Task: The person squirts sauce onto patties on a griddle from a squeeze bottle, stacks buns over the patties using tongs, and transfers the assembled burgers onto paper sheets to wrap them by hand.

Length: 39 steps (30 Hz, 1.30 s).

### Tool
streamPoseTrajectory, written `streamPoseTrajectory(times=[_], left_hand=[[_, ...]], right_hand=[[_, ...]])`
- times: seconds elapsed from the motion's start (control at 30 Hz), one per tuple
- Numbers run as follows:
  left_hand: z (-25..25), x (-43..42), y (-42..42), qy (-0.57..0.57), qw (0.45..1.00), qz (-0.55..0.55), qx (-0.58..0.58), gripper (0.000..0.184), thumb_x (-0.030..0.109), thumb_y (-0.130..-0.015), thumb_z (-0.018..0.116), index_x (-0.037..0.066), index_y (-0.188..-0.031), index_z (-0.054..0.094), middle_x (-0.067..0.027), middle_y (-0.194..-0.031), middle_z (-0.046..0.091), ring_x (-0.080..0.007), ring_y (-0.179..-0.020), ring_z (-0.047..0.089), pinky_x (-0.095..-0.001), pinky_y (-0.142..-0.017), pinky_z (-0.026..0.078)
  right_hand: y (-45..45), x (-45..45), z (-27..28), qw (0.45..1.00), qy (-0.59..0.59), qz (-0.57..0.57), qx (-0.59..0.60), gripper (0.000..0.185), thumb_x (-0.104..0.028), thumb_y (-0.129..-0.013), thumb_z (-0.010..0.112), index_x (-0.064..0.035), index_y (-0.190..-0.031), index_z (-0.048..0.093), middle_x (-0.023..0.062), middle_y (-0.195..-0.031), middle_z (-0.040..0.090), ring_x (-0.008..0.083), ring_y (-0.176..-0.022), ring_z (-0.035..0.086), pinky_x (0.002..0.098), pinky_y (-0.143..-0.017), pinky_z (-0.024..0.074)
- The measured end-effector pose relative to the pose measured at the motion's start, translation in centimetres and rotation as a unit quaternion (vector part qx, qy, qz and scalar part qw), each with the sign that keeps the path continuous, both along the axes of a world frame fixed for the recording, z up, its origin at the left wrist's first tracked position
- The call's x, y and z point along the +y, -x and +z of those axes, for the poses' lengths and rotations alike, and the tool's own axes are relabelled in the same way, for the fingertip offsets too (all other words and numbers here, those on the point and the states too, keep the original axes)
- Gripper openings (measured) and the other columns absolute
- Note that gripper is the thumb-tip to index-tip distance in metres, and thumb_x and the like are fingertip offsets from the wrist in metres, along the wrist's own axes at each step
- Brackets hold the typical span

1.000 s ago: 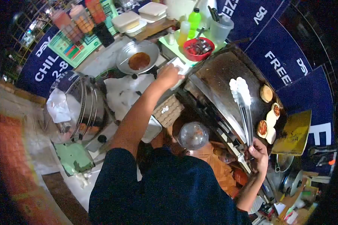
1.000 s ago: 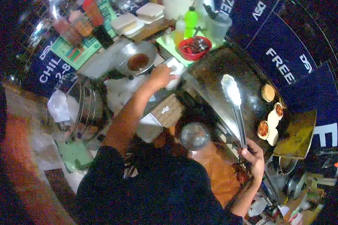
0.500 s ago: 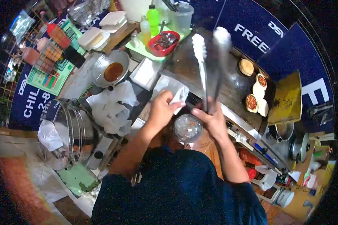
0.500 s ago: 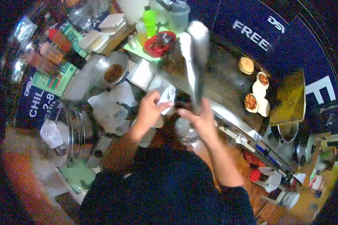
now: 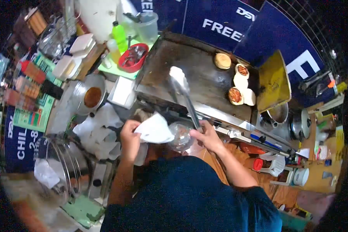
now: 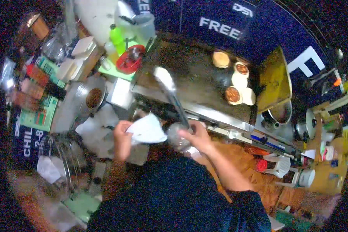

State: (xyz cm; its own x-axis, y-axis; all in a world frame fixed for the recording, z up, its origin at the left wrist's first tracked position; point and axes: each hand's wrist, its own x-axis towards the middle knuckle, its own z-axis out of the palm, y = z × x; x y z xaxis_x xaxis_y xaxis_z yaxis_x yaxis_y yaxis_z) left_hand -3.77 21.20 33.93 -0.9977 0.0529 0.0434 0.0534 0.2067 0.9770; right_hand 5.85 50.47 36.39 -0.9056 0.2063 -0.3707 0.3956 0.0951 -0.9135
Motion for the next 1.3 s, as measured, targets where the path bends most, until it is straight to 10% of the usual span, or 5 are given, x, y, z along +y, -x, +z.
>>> streamPoseTrajectory(times=[0.07, 0.67, 0.8, 0.97, 1.3], left_hand=[[0.7, -0.8, 0.1, 0.03, 0.999, -0.004, -0.025, 0.024, -0.01, -0.07, 0.055, -0.002, -0.092, 0.061, -0.0085, -0.085, 0.064, -0.0175, -0.085, 0.063, -0.0304, -0.079, 0.049], [4.0, -6.8, -0.9, 0.203, 0.978, -0.031, -0.046, 0.017, -0.001, -0.082, 0.059, 0.0, -0.097, 0.065, -0.0091, -0.086, 0.063, -0.0172, -0.08, 0.06, -0.0303, -0.075, 0.047], [9.6, -6.2, -0.4, 0.153, 0.984, 0.092, 0.015, 0.013, 0.003, -0.087, 0.062, 0.001, -0.099, 0.067, -0.0037, -0.081, 0.062, -0.0125, -0.076, 0.057, -0.0275, -0.071, 0.047], [8.9, -7.1, 0.7, 0.091, 0.994, 0.059, 0.007, 0.011, 0.006, -0.088, 0.068, 0.002, -0.098, 0.068, -0.0007, -0.08, 0.063, -0.0085, -0.073, 0.056, -0.0238, -0.068, 0.045], [5.8, -5.5, 2.8, 0.15, 0.986, 0.066, -0.036, 0.02, 0.012, -0.089, 0.07, -0.006, -0.096, 0.07, -0.0092, -0.086, 0.071, -0.0137, -0.078, 0.061, -0.0289, -0.075, 0.049]], right_hand=[[-1.4, 2.6, 0.0, 0.986, 0.15, -0.042, -0.064, 0.061, -0.054, -0.088, 0.068, -0.0019, -0.118, 0.056, 0.0056, -0.088, 0.059, 0.0143, -0.071, 0.055, 0.0299, -0.058, 0.0455], [13.0, 14.5, -2.8, 0.906, 0.279, -0.316, -0.029, 0.017, -0.026, -0.099, 0.055, -0.0115, -0.091, 0.051, 0.0041, -0.07, 0.054, 0.0173, -0.054, 0.045, 0.0322, -0.046, 0.0384], [9.9, 14.5, -6.7, 0.958, -0.06, -0.278, 0.042, 0.02, -0.022, -0.092, 0.063, -0.0062, -0.104, 0.067, 0.0071, -0.07, 0.059, 0.0195, -0.061, 0.058, 0.0377, -0.053, 0.0453], [3.5, 9.9, -1.3, 0.744, -0.599, -0.144, 0.26, 0.044, -0.011, -0.089, 0.065, -0.0024, -0.131, 0.057, 0.0211, -0.101, 0.063, 0.0373, -0.088, 0.064, 0.0428, -0.076, 0.0524], [-0.9, 6.1, 2.1, 0.795, -0.502, 0.049, 0.337, 0.062, 0.0, -0.076, 0.069, -0.0025, -0.136, 0.054, 0.0179, -0.091, 0.057, 0.0336, -0.077, 0.056, 0.043, -0.065, 0.0473]])
